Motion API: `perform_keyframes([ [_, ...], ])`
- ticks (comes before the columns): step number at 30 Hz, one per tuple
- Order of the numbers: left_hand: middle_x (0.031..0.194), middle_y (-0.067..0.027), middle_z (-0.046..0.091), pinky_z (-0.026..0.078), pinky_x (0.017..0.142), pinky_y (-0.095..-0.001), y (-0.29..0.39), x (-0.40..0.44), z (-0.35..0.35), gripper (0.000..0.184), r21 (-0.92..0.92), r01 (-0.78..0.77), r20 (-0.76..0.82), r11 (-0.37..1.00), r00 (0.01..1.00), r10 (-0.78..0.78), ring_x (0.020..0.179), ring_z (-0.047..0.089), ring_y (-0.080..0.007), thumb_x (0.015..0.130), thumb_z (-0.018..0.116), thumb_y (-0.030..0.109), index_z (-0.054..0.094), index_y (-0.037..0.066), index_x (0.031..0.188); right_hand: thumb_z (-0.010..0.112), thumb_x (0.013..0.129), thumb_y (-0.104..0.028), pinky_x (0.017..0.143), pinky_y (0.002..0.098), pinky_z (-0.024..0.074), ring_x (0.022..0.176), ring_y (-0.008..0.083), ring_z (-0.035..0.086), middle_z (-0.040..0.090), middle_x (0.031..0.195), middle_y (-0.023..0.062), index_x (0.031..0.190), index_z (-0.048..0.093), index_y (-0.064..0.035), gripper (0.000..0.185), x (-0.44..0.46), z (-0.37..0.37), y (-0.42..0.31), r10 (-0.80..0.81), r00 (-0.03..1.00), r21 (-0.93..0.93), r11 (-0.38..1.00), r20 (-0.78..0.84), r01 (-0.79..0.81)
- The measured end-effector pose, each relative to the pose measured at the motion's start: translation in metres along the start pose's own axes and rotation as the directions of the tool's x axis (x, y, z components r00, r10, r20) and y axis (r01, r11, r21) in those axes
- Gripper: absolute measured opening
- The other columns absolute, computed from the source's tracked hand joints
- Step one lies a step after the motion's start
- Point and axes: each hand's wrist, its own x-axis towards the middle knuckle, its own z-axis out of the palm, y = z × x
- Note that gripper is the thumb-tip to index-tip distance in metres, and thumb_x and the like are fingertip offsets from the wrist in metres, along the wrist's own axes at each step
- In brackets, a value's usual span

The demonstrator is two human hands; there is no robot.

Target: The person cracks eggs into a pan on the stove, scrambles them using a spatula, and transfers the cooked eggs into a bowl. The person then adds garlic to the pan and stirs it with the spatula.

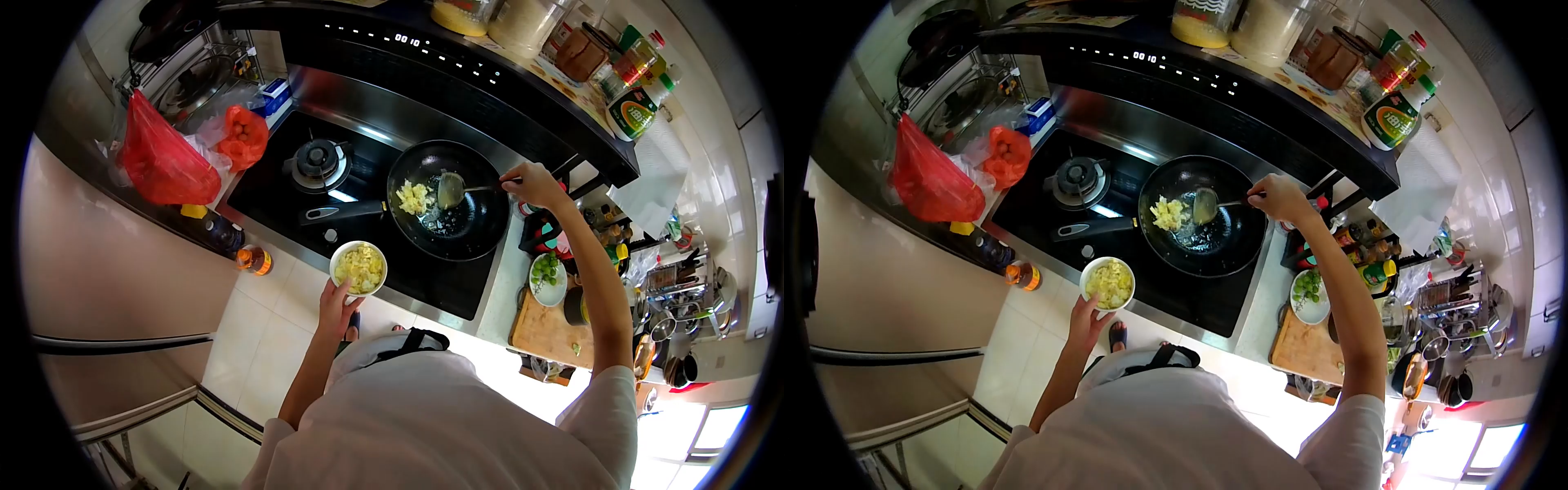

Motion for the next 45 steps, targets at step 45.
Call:
perform_keyframes([
  [45,0.114,-0.0006,0.057,0.047,0.087,-0.0359,-0.037,0.059,0.035,0.049,0.129,0.022,0.030,0.991,0.999,-0.026,0.106,0.055,-0.0146,0.086,0.068,0.022,0.044,0.015,0.127,0.068,0.077,-0.016,0.076,0.0367,0.0477,0.079,0.0253,0.065,0.070,0.082,0.0076,0.097,0.073,-0.0114,0.021,-0.051,-0.026,-0.085,-0.343,0.918,-0.096,0.925,0.199,0.366],
])
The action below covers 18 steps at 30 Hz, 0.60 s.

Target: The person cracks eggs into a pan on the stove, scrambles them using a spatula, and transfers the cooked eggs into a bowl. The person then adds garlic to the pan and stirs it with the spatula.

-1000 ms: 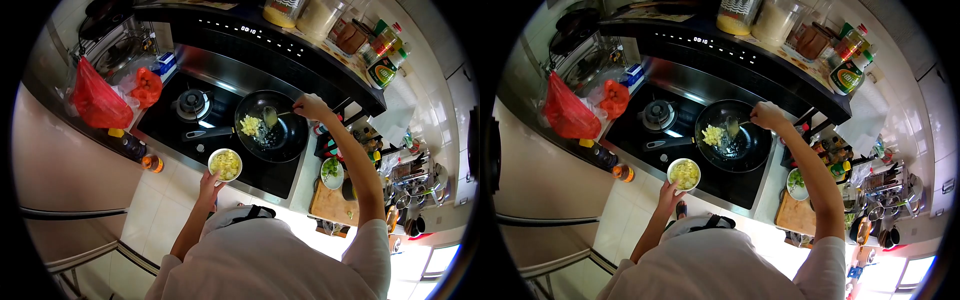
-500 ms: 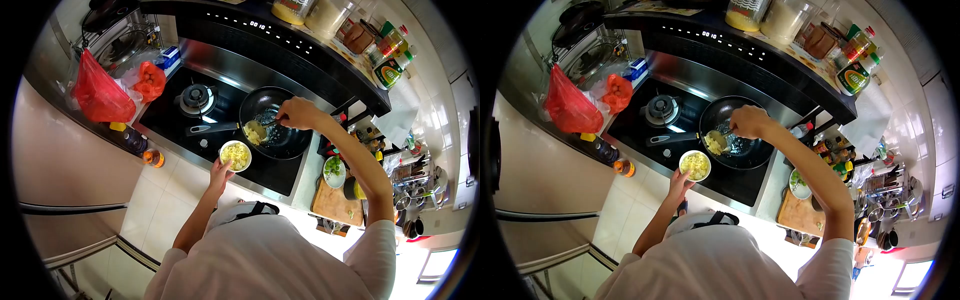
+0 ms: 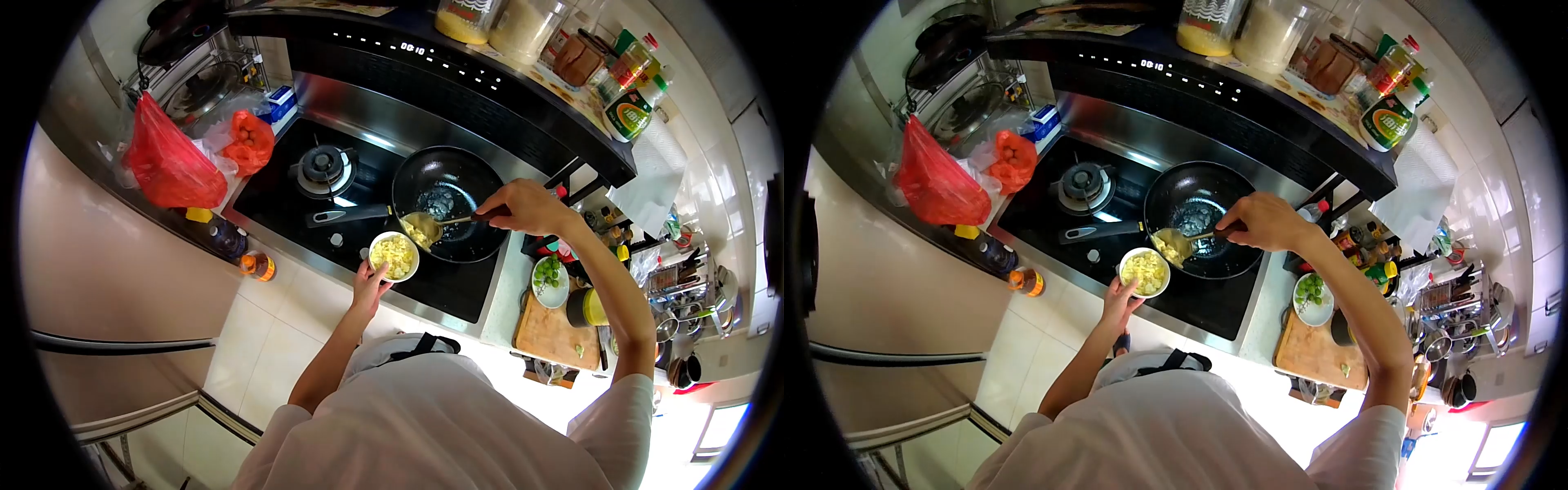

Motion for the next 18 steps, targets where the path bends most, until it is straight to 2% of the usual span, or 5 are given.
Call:
perform_keyframes([
  [4,0.115,-0.0005,0.056,0.046,0.087,-0.0375,-0.005,0.003,-0.001,0.051,-0.012,-0.015,0.002,1.000,1.000,0.015,0.106,0.055,-0.0150,0.085,0.069,0.022,0.043,0.015,0.129,0.068,0.077,-0.015,0.081,0.0379,0.0456,0.083,0.0267,0.063,0.070,0.088,0.0100,0.099,0.072,-0.0114,0.023,-0.006,0.004,0.017,-0.023,1.000,0.021,1.000,0.002,0.023],
  [7,0.116,-0.0005,0.056,0.047,0.087,-0.0383,-0.006,0.003,0.000,0.052,-0.012,-0.013,-0.007,1.000,1.000,0.013,0.107,0.054,-0.0153,0.085,0.069,0.022,0.042,0.016,0.129,0.069,0.076,-0.014,0.083,0.0384,0.0443,0.085,0.0272,0.062,0.069,0.091,0.0100,0.100,0.072,-0.0115,0.024,-0.020,-0.001,0.018,0.010,1.000,0.122,0.992,0.002,-0.010],
  [13,0.117,-0.0012,0.055,0.047,0.087,-0.0382,-0.006,0.001,0.001,0.052,-0.014,-0.012,-0.007,1.000,1.000,0.012,0.107,0.054,-0.0159,0.085,0.069,0.022,0.043,0.016,0.129,0.070,0.076,-0.014,0.081,0.0386,0.0441,0.087,0.0263,0.061,0.068,0.089,0.0098,0.102,0.071,-0.0120,0.026,-0.049,-0.021,0.007,-0.051,0.997,0.042,0.998,-0.052,0.054],
  [18,0.118,-0.0012,0.055,0.047,0.088,-0.0381,-0.006,-0.003,0.004,0.050,-0.036,-0.007,-0.005,0.999,1.000,0.007,0.108,0.054,-0.0158,0.086,0.069,0.021,0.044,0.015,0.128,0.070,0.075,-0.011,0.076,0.0382,0.0463,0.081,0.0263,0.062,0.067,0.087,0.0109,0.102,0.071,-0.0103,0.027,-0.054,-0.021,-0.007,-0.102,0.989,0.103,0.988,-0.108,0.113],
])
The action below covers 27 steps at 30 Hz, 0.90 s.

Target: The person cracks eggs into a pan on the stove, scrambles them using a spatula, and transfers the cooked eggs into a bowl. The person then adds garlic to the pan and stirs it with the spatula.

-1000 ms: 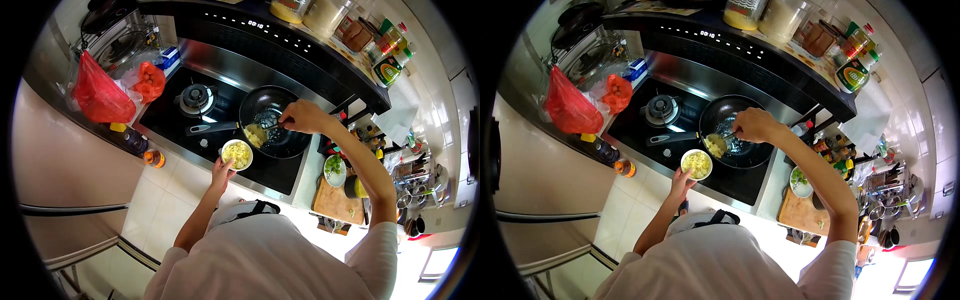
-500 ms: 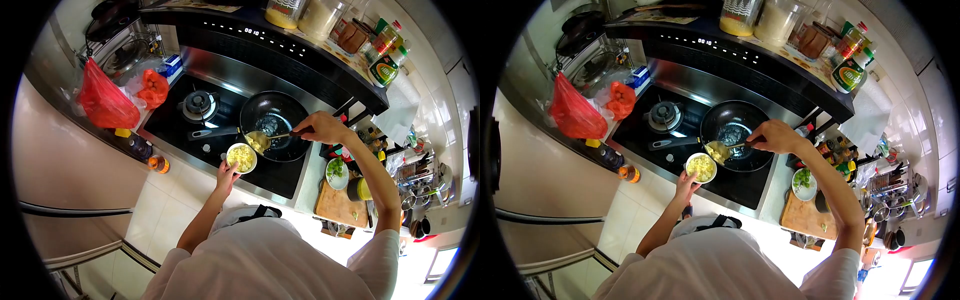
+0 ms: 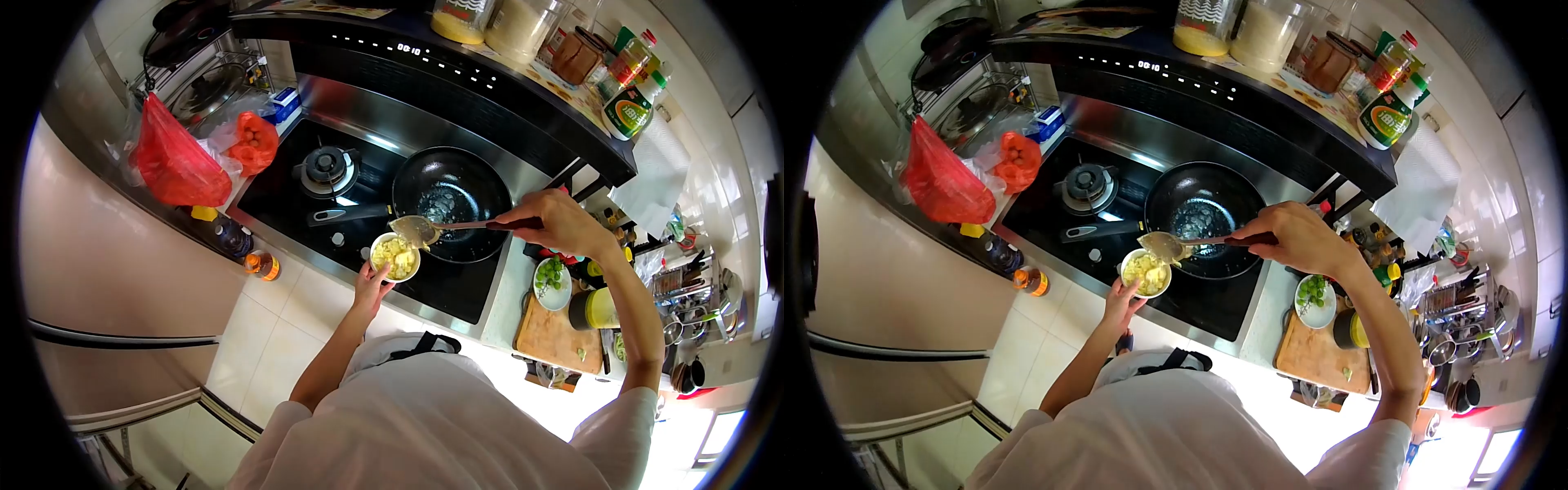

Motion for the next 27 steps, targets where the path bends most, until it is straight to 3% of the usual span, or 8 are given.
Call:
perform_keyframes([
  [4,0.118,-0.0012,0.055,0.047,0.090,-0.0389,-0.005,0.001,-0.001,0.046,-0.026,-0.004,0.010,1.000,1.000,0.005,0.108,0.054,-0.0161,0.087,0.066,0.018,0.045,0.015,0.127,0.070,0.073,-0.007,0.073,0.0390,0.0488,0.078,0.0271,0.063,0.068,0.086,0.0121,0.100,0.071,-0.0082,0.027,-0.001,-0.001,-0.004,0.093,0.995,0.111,0.990,-0.039,-0.088],
  [7,0.119,-0.0011,0.055,0.048,0.091,-0.0392,-0.003,-0.002,0.002,0.044,-0.026,0.016,0.006,1.000,1.000,-0.015,0.109,0.054,-0.0156,0.088,0.065,0.016,0.045,0.015,0.127,0.070,0.073,-0.007,0.073,0.0385,0.0502,0.080,0.0280,0.064,0.068,0.086,0.0126,0.100,0.071,-0.0088,0.027,0.003,-0.005,0.005,0.204,0.978,0.090,0.976,-0.036,-0.200],
  [10,0.119,-0.0007,0.055,0.049,0.089,-0.0381,-0.006,-0.004,0.003,0.043,-0.026,0.026,0.002,0.999,1.000,-0.026,0.108,0.054,-0.0146,0.088,0.065,0.017,0.045,0.015,0.127,0.070,0.072,-0.008,0.070,0.0392,0.0497,0.080,0.0284,0.063,0.068,0.083,0.0104,0.098,0.072,-0.0088,0.026,0.011,0.018,0.036,0.048,0.993,-0.196,0.978,-0.112,-0.070],
  [13,0.118,-0.0003,0.055,0.050,0.086,-0.0361,-0.011,-0.004,-0.001,0.043,-0.024,0.031,0.018,0.999,0.999,-0.030,0.107,0.055,-0.0139,0.089,0.064,0.017,0.045,0.014,0.127,0.070,0.072,-0.010,0.071,0.0406,0.0506,0.085,0.0288,0.063,0.068,0.084,0.0092,0.096,0.073,-0.0116,0.024,0.028,0.045,0.042,0.091,0.989,-0.343,0.931,-0.115,-0.125],
  [19,0.116,-0.0006,0.057,0.052,0.082,-0.0314,-0.011,-0.013,-0.001,0.044,-0.020,0.043,0.017,0.999,0.999,-0.043,0.103,0.057,-0.0130,0.088,0.065,0.019,0.045,0.015,0.127,0.066,0.073,-0.008,0.063,0.0388,0.0526,0.077,0.0294,0.066,0.067,0.080,0.0106,0.082,0.072,-0.0117,0.012,0.071,0.076,0.006,0.130,0.991,-0.565,0.816,-0.025,-0.121],
  [27,0.115,0.0003,0.056,0.052,0.080,-0.0297,-0.012,-0.023,-0.003,0.044,-0.042,0.039,0.021,0.998,0.999,-0.038,0.103,0.057,-0.0123,0.088,0.065,0.019,0.044,0.015,0.127,0.064,0.074,-0.009,0.060,0.0349,0.0533,0.078,0.0276,0.068,0.067,0.077,0.0122,0.078,0.070,-0.0071,0.007,0.103,0.088,-0.034,0.022,0.975,-0.648,0.751,0.221,0.130],
])
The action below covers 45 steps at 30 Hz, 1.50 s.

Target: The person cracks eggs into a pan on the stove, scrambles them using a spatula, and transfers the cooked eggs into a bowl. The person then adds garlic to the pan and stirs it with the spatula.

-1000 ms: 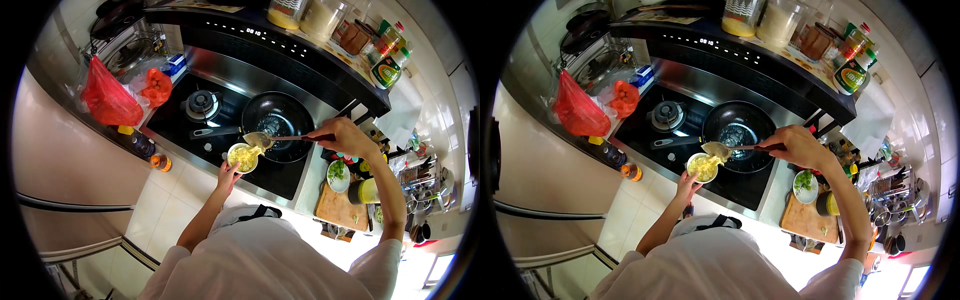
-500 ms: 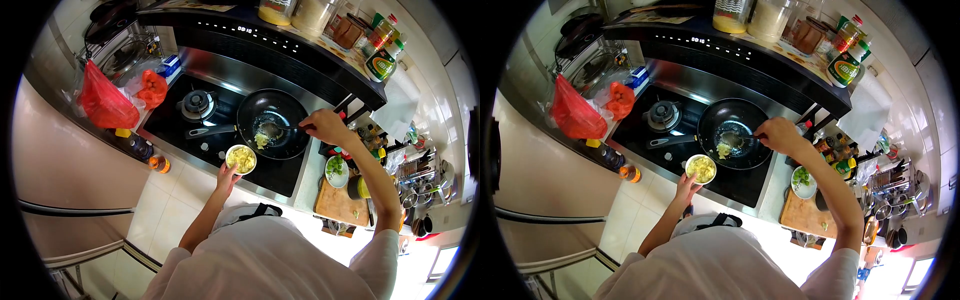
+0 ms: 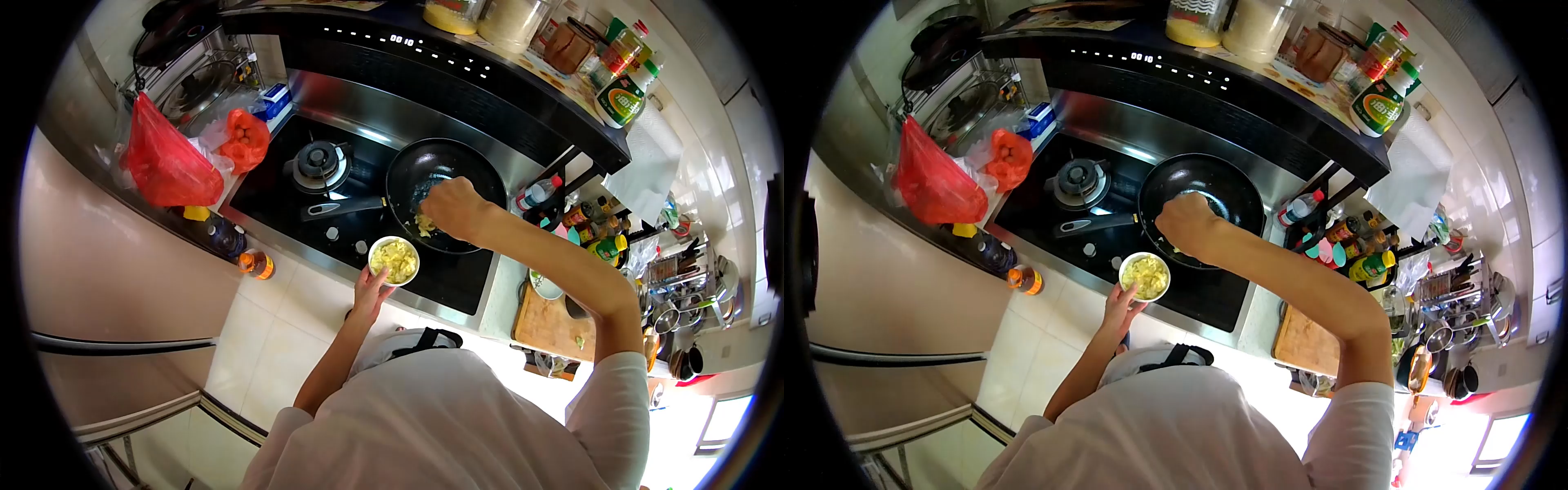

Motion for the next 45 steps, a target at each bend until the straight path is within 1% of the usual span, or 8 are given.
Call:
perform_keyframes([
  [4,0.115,0.0017,0.056,0.052,0.078,-0.0294,-0.005,0.001,-0.004,0.045,-0.006,0.000,0.009,1.000,1.000,0.001,0.102,0.057,-0.0118,0.088,0.065,0.018,0.044,0.016,0.128,0.064,0.074,-0.010,0.062,0.0364,0.0533,0.077,0.0295,0.068,0.067,0.078,0.0125,0.077,0.070,-0.0070,0.007,-0.011,-0.004,0.003,0.011,0.997,0.102,0.995,-0.079,-0.003],
  [13,0.112,0.0025,0.058,0.051,0.076,-0.0288,-0.009,-0.001,0.004,0.045,0.021,0.011,0.021,1.000,1.000,-0.011,0.100,0.057,-0.0108,0.088,0.066,0.018,0.045,0.016,0.128,0.069,0.072,-0.015,0.075,0.0382,0.0515,0.083,0.0268,0.066,0.069,0.082,0.0076,0.090,0.073,-0.0122,0.018,-0.033,-0.030,0.021,0.087,0.983,0.233,0.965,0.161,-0.123],
  [22,0.112,0.0017,0.058,0.049,0.081,-0.0331,-0.021,0.003,0.010,0.045,0.039,0.002,0.055,0.999,0.998,-0.005,0.102,0.056,-0.0118,0.088,0.066,0.019,0.045,0.016,0.128,0.070,0.078,-0.013,0.074,0.0332,0.0499,0.082,0.0232,0.066,0.070,0.089,0.0078,0.099,0.071,-0.0094,0.022,-0.045,-0.050,0.053,0.031,0.981,0.465,0.877,0.192,-0.119],
  [25,0.117,0.0002,0.056,0.050,0.084,-0.0358,-0.022,0.002,0.013,0.041,0.046,0.001,0.051,0.999,0.999,-0.004,0.106,0.056,-0.0142,0.090,0.063,0.017,0.046,0.014,0.127,0.069,0.077,-0.022,0.075,0.0338,0.0513,0.087,0.0218,0.066,0.070,0.089,0.0050,0.095,0.073,-0.0125,0.021,-0.049,-0.046,0.070,-0.055,0.997,0.484,0.875,0.053,0.022],
  [31,0.116,0.0002,0.056,0.050,0.083,-0.0343,-0.023,0.002,0.014,0.041,0.024,0.002,0.053,1.000,0.999,-0.003,0.106,0.056,-0.0137,0.089,0.063,0.017,0.046,0.014,0.126,0.069,0.078,-0.016,0.072,0.0318,0.0511,0.078,0.0219,0.067,0.070,0.086,0.0086,0.097,0.072,-0.0068,0.021,-0.083,-0.089,0.074,0.009,0.987,0.543,0.834,0.159,-0.095],
  [34,0.117,0.0002,0.056,0.050,0.084,-0.0344,-0.024,0.001,0.015,0.041,0.030,-0.006,0.061,1.000,0.998,0.004,0.107,0.056,-0.0138,0.089,0.063,0.017,0.046,0.015,0.126,0.067,0.077,-0.011,0.064,0.0309,0.0486,0.067,0.0221,0.064,0.069,0.078,0.0103,0.100,0.071,-0.0067,0.024,-0.093,-0.074,0.065,-0.017,1.000,0.616,0.788,0.016,0.004],
  [40,0.120,0.0005,0.054,0.050,0.086,-0.0347,-0.024,0.001,0.010,0.043,0.009,-0.011,0.103,1.000,0.995,0.010,0.110,0.054,-0.0139,0.089,0.064,0.017,0.044,0.015,0.127,0.064,0.081,-0.010,0.061,0.0280,0.0470,0.062,0.0190,0.061,0.068,0.077,0.0102,0.102,0.070,-0.0061,0.022,-0.113,-0.071,0.071,0.061,0.996,0.683,0.726,0.061,-0.086],
  [45,0.123,-0.0001,0.052,0.049,0.090,-0.0364,-0.025,0.004,-0.003,0.043,-0.118,0.007,0.164,0.993,0.986,0.013,0.113,0.052,-0.0137,0.090,0.063,0.016,0.044,0.016,0.128,0.065,0.082,-0.010,0.061,0.0284,0.0487,0.064,0.0155,0.063,0.067,0.074,0.0108,0.106,0.068,-0.0032,0.025,-0.138,-0.039,0.091,0.289,0.954,0.764,0.598,0.078,-0.243],
])
